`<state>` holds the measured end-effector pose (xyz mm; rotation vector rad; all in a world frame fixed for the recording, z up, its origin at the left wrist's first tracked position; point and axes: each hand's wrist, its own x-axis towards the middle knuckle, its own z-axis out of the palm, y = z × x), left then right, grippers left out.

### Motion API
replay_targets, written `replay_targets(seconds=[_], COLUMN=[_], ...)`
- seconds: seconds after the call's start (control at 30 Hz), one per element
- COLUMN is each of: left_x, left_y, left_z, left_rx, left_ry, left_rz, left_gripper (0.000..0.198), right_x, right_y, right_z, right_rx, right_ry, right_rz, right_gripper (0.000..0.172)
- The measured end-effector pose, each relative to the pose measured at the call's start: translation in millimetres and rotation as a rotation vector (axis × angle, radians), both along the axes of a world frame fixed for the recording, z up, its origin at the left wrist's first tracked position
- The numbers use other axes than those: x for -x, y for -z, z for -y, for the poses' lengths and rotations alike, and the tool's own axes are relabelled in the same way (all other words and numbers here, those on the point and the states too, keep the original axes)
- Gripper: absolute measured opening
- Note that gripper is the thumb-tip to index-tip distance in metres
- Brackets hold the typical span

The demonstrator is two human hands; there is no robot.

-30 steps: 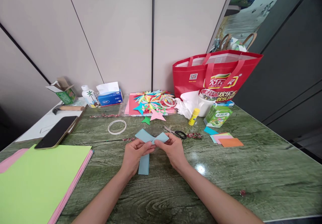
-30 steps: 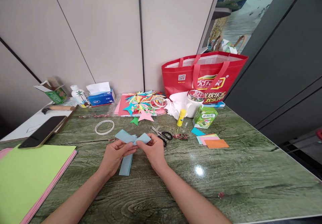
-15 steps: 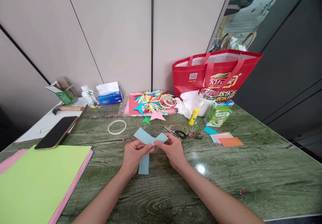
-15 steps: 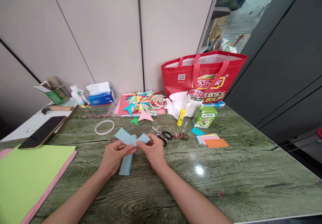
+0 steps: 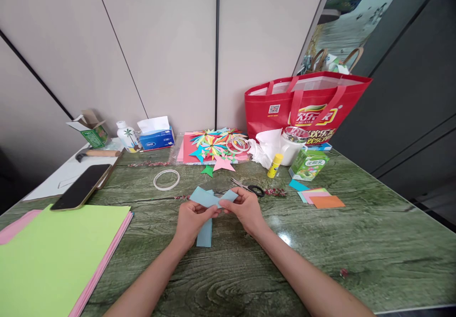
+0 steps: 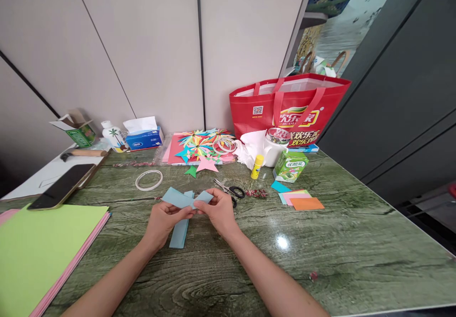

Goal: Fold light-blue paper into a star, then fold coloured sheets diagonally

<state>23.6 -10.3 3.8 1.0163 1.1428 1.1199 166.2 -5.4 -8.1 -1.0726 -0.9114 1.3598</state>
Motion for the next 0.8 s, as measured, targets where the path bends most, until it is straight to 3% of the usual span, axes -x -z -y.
replay_targets(seconds=[0.17,0.4,0.8], left_x=[0.9,-0.5,-1.0], left_y=[-3.4,-5.3,-1.3], left_z=[0.9,1.7,1.1], left_rx=[0.026,0.026,0.036], left_ry=[-0.019,-0.067,-0.033], left_rz=[-0.049,0.065,0.078], left_gripper=[0.026,0.026,0.028], right_x=[-0.9,0.8,3.9], right_y=[0.8,4.1,1.4], right_z=[0.7,-2.3,1.4], right_rx=[-0.089,-0.095,-0.029], right_ry=[-0.004,-0.071,-0.142], right_rz=[0.096,-0.070,-0.114], right_gripper=[0.028,0.031,0.026])
